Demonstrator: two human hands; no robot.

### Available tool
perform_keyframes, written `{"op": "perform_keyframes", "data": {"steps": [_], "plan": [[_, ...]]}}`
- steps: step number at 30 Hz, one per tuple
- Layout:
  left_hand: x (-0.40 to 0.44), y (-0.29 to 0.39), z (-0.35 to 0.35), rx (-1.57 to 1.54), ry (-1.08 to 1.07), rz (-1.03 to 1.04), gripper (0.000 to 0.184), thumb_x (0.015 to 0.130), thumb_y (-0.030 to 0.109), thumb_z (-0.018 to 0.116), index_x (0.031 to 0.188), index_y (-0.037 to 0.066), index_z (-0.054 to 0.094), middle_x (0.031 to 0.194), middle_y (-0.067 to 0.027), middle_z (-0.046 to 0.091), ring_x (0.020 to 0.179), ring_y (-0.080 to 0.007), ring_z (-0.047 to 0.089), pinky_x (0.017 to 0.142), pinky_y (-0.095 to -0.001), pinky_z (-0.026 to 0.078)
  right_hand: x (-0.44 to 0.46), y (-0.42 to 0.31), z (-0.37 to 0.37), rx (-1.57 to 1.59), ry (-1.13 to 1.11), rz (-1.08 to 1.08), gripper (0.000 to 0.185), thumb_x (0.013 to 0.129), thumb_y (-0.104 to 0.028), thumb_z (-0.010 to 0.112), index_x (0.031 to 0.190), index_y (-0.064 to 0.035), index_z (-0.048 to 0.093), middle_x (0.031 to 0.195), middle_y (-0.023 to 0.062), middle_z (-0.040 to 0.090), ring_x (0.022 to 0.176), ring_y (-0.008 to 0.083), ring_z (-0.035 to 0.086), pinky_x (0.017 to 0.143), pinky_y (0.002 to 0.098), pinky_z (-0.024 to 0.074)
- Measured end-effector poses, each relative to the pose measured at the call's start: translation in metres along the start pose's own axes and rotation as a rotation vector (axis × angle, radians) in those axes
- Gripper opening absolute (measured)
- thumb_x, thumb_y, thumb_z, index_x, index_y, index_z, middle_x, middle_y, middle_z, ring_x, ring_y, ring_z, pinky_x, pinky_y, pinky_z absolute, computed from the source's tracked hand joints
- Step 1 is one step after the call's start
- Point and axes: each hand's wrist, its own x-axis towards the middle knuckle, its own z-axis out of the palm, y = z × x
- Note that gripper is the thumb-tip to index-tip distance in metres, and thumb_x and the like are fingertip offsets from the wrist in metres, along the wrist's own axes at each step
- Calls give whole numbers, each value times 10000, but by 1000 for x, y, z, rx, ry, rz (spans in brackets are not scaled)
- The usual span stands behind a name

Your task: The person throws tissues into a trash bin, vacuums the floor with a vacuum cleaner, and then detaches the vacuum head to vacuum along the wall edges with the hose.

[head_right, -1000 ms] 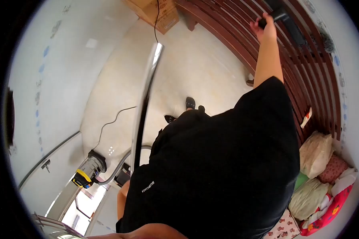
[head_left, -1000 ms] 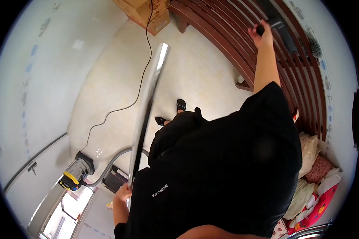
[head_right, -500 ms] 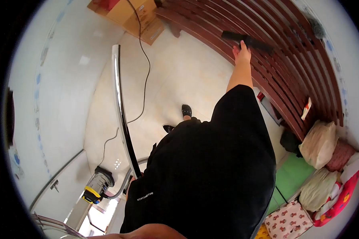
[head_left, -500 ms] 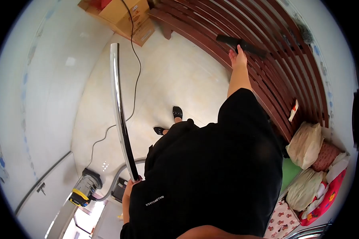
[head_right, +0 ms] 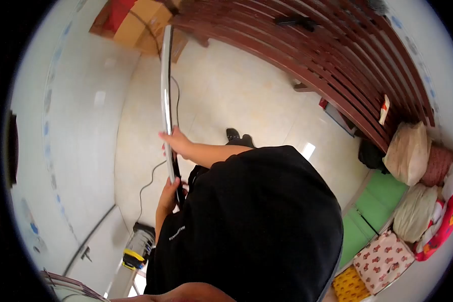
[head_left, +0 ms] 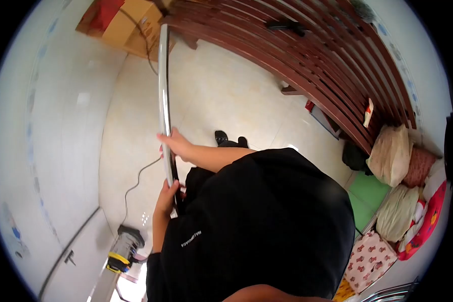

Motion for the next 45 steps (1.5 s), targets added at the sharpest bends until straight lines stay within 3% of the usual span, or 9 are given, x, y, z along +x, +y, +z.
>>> {"op": "perform_keyframes", "data": {"steps": [5,13,17,22,25,31,39,41,45], "plan": [[9,-140,-83,126,-26,-117,577,889,327,498,1343,50,274,1254,-113,444,1081,-190,464,928,-313,370,32,-5,-7,147,298,-33,555,805,-378,613,1074,-48,257,748,156,503,490,241,531,403,386,474],[-74,-178,-89,-12,48,-127,530,873,314,527,1284,25,360,1159,-125,516,1026,-193,503,895,-310,390,130,-19,-81,-238,431,127,736,790,-425,630,1209,-22,179,822,169,536,593,293,603,560,456,530],[-20,-150,-100,34,22,-52,508,865,308,541,1255,13,403,1112,-131,551,999,-194,523,878,-308,400,145,47,-59,-1030,461,56,854,791,-403,617,1335,44,133,1150,239,474,1049,320,507,847,496,446],[49,-64,-114,444,30,-17,469,841,300,569,1192,3,477,1011,-139,612,920,-211,570,834,-325,427,111,59,-42,-694,-122,465,786,798,-448,562,1383,-53,216,1351,252,312,1250,361,322,1035,378,268],[98,-28,-124,448,-8,92,481,854,265,551,1251,22,431,1055,-86,571,951,-161,513,838,-303,413,117,79,-59,-1371,-309,393,708,826,-447,513,1345,-17,295,1335,257,329,1250,371,318,1039,379,263],[137,75,-124,-318,-167,-30,676,829,162,564,1402,217,210,954,-81,564,801,-199,574,643,-307,485,158,117,-77,-1146,120,165,723,833,-548,432,1396,-148,217,1295,224,421,1093,331,500,926,372,381],[141,137,-99,-531,-144,-92,608,849,135,511,1388,226,244,1104,-114,530,715,-284,612,570,-383,520,174,26,-36,140,250,261,718,853,-229,425,1414,-297,-17,1023,90,539,820,253,553,699,397,463],[142,140,-93,-503,-131,-86,599,846,143,514,1383,239,269,1099,-101,535,714,-282,610,561,-379,523,194,20,-60,531,158,306,400,878,-333,465,1206,-132,355,949,96,514,794,272,571,703,443,479],[150,156,-65,-507,-151,-145,607,849,127,487,1395,237,246,1089,-88,516,705,-256,614,546,-354,521,193,-48,-31,201,513,249,388,837,-348,558,1035,-34,444,868,94,522,766,266,582,632,441,484]]}}
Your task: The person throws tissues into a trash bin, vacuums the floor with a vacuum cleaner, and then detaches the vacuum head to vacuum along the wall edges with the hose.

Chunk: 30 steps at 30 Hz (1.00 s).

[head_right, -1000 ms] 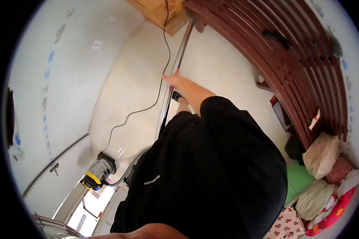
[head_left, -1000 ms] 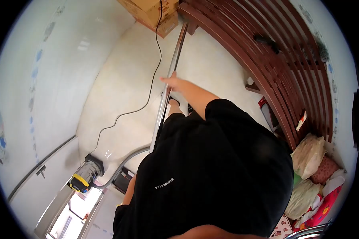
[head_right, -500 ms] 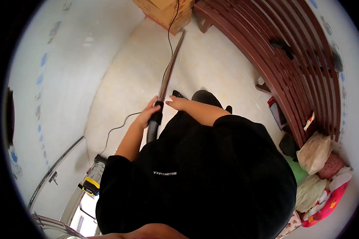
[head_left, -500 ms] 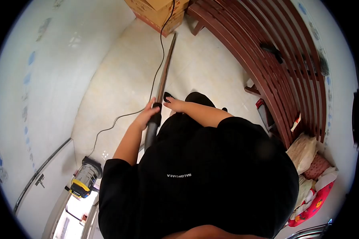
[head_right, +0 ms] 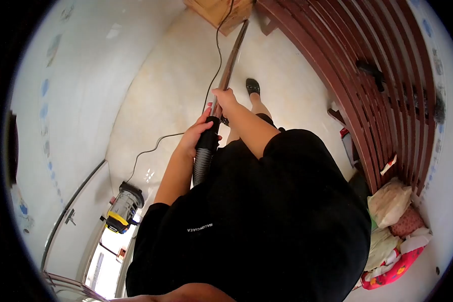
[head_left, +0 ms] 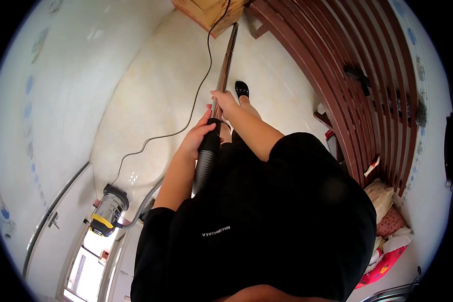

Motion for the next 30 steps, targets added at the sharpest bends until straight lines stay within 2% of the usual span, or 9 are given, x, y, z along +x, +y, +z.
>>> {"op": "perform_keyframes", "data": {"steps": [2,4,7,10,12,15,22,27,30], "plan": [[1,8,9,-2,-27,17,608,851,123,481,1398,232,238,1097,-91,516,702,-250,614,556,-347,522,12,-1,-5,-125,29,-92,309,763,-205,611,941,-30,428,792,114,485,610,261,544,472,411,457],[1,8,14,-25,-49,37,609,853,119,474,1400,228,230,1105,-94,517,700,-244,614,567,-340,523,10,-2,-5,-93,60,-104,271,732,-135,591,916,-31,423,792,116,489,589,250,535,483,401,459],[2,2,18,-77,-81,72,615,855,107,461,1406,221,213,1132,-102,514,678,-233,605,582,-322,522,-1,-6,-5,-159,119,-111,364,728,-120,589,1035,-11,425,815,99,486,662,224,530,526,375,461],[4,-10,20,-111,-81,65,652,847,86,475,1414,221,182,1098,-78,493,653,-198,566,600,-332,523,-4,-2,-11,-167,123,-238,592,729,-97,576,1258,-12,323,846,76,479,743,194,499,565,346,459],[7,-14,21,-129,-75,112,621,857,87,446,1410,226,201,1140,-102,506,634,-209,577,595,-307,516,10,5,-19,-235,124,-264,786,739,-72,559,1394,-85,126,867,61,467,782,179,464,580,323,455],[2,-10,21,-192,-93,69,625,857,83,451,1410,228,199,1106,-93,511,637,-207,578,591,-309,514,5,0,-21,-233,74,-184,803,751,-59,550,1407,-152,96,869,69,466,761,201,472,563,334,459],[21,-20,16,-135,-101,69,623,862,104,472,1409,235,204,1022,-82,526,652,-207,576,596,-315,513,6,-13,-25,-244,104,-108,674,773,-88,547,1346,-184,206,879,92,455,687,230,481,519,379,464],[23,-13,15,-192,-118,42,623,864,122,487,1409,233,207,995,-75,532,650,-197,579,581,-311,500,3,-19,-18,-254,113,-180,422,778,-95,531,1150,-146,339,824,95,445,628,223,471,489,375,458],[23,-24,16,-146,-74,85,635,864,128,492,1413,238,190,980,-80,531,646,-193,576,581,-305,499,2,-14,-26,-311,45,-172,435,781,-100,533,1164,-153,335,822,97,447,624,224,472,480,375,455]]}}
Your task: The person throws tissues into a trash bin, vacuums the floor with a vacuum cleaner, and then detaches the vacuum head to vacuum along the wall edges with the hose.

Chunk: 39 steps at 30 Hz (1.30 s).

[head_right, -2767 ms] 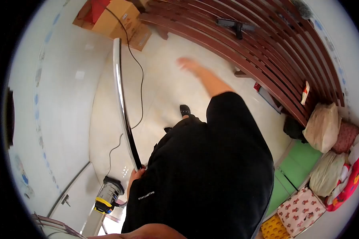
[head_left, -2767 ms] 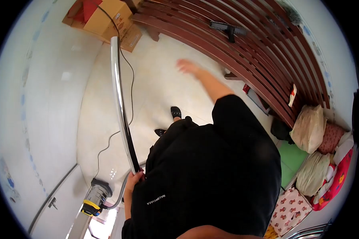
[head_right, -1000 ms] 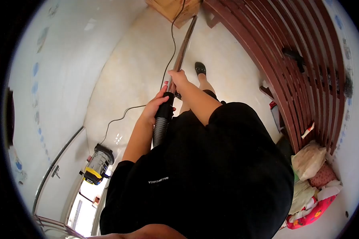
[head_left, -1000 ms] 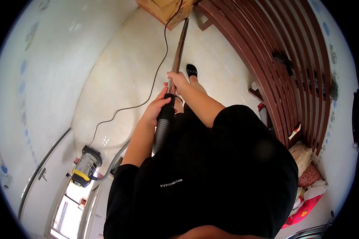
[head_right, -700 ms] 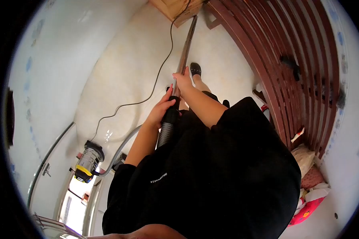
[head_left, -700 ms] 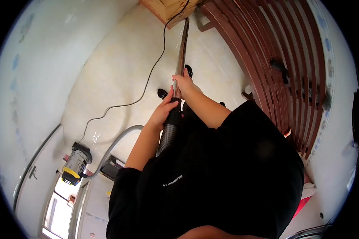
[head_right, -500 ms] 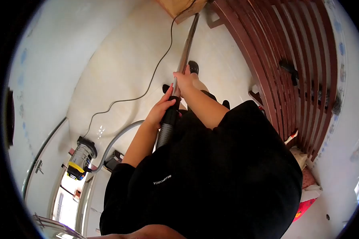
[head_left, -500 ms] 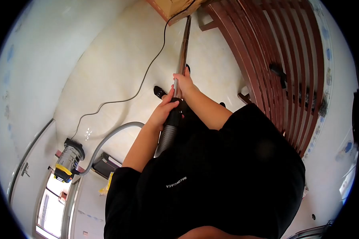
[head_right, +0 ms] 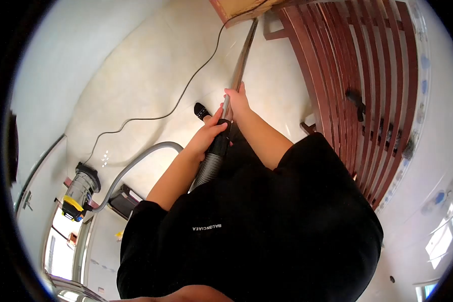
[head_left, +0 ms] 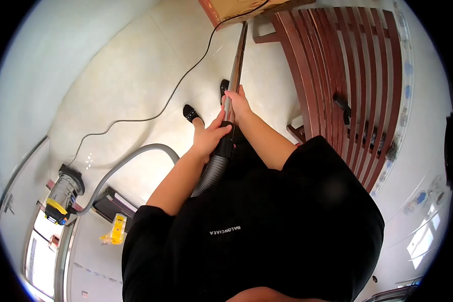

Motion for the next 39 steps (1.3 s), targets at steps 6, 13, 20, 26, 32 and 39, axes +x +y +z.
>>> {"op": "perform_keyframes", "data": {"steps": [6,13,20,26,32,39], "plan": [[9,8,-2,64,-47,-90,652,866,150,506,1418,215,165,918,-108,535,639,-199,578,573,-291,492,-3,-9,1,4,83,30,316,819,-134,533,1081,-149,358,802,83,494,632,215,507,486,350,459],[41,-11,-17,131,-59,102,623,867,166,525,1406,190,215,977,-107,565,668,-201,585,608,-306,499,7,-11,-1,48,111,4,280,826,-129,517,1026,-161,325,785,98,445,579,220,500,431,354,438],[38,8,-16,-261,-184,58,579,862,142,514,1388,162,271,948,-87,550,716,-194,582,666,-306,493,33,-30,-3,-102,98,37,287,828,-169,525,1037,-166,329,847,103,457,579,246,497,433,389,444],[16,-21,-24,-229,-263,5,725,835,124,560,1426,168,143,1160,-61,476,1023,-122,459,869,-237,370,9,-9,-17,-98,138,93,514,848,-210,520,1275,-218,233,861,103,506,572,242,516,465,395,458],[31,2,-23,-238,-293,-40,778,812,215,611,1415,86,137,1250,-106,415,1129,-185,415,932,-270,334,54,-40,-33,-45,194,2,285,839,-204,531,1046,-173,338,869,113,495,589,244,510,490,382,467],[86,23,-18,292,-95,239,700,804,258,607,1372,53,252,1286,-137,363,1145,-239,410,946,-289,338,115,-73,-46,-114,206,-20,442,847,-244,504,1203,-199,247,1024,139,480,680,292,544,567,434,491]]}}
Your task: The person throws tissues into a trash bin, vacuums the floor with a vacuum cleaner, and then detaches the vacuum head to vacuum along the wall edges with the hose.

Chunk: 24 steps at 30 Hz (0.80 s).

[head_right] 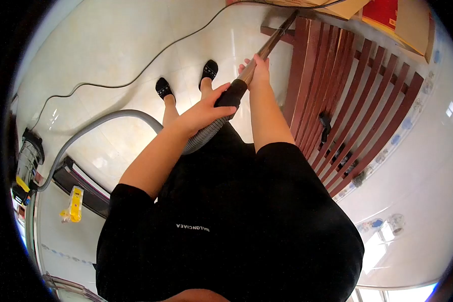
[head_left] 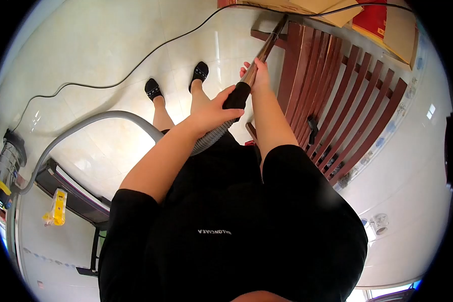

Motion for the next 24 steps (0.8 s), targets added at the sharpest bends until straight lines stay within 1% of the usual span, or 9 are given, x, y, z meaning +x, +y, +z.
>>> {"op": "perform_keyframes", "data": {"steps": [7,9,10,13,17,19,20,21,24], "plan": [[-61,44,-29,187,31,72,683,772,247,661,1349,91,329,1195,-140,424,1073,-224,479,923,-283,365,-48,14,33,-3,-180,78,321,869,-283,489,1089,-155,294,981,125,519,746,326,570,635,483,489],[-65,38,-40,70,50,56,683,764,214,670,1341,66,335,1106,-126,484,1020,-201,503,888,-288,393,-55,19,38,76,-166,188,766,853,-255,517,1388,-250,-32,977,71,476,738,253,552,608,438,465],[-66,49,-44,21,56,1,697,767,186,667,1350,51,312,1037,-86,528,980,-174,503,858,-287,407,-61,14,45,68,-165,142,866,853,-253,528,1391,-242,-151,949,49,471,754,215,543,597,417,451],[-55,86,-48,-138,-14,-111,695,771,170,660,1356,47,305,1029,-64,529,886,-136,510,786,-265,428,-62,0,53,178,-177,46,634,888,-229,498,1351,-128,77,958,77,517,854,226,538,716,434,481],[-1,115,-42,10,-85,-86,692,779,185,646,1360,49,296,1014,-78,552,864,-138,522,784,-257,424,-29,-25,48,340,-120,-95,611,905,-222,475,1353,-131,69,958,79,518,869,234,543,741,418,483],[21,125,-39,148,-148,-84,689,757,172,658,1352,72,325,1116,-64,513,952,-137,488,833,-261,406,-14,-45,43,391,-98,-143,594,909,-213,468,1349,-133,76,962,81,521,870,244,544,757,422,483],[25,132,-45,114,-167,-51,694,752,185,664,1348,63,330,1140,-60,503,961,-142,484,845,-253,396,-8,-50,41,349,-112,-91,620,909,-235,470,1358,-144,53,983,84,520,862,246,542,753,411,477],[26,141,-48,46,-145,-41,659,754,175,656,1332,62,360,1133,-47,504,950,-130,487,828,-240,409,-6,-56,41,314,-217,-93,840,893,-268,489,1372,-136,-189,1122,144,445,853,255,544,717,393,495],[35,154,-66,-134,-22,-17,611,758,206,643,1307,79,406,1101,-40,527,839,-104,528,697,-223,463,9,-63,50,288,-318,-7,879,869,-284,538,1368,-114,-165,1087,140,451,805,275,554,670,394,496]]}}
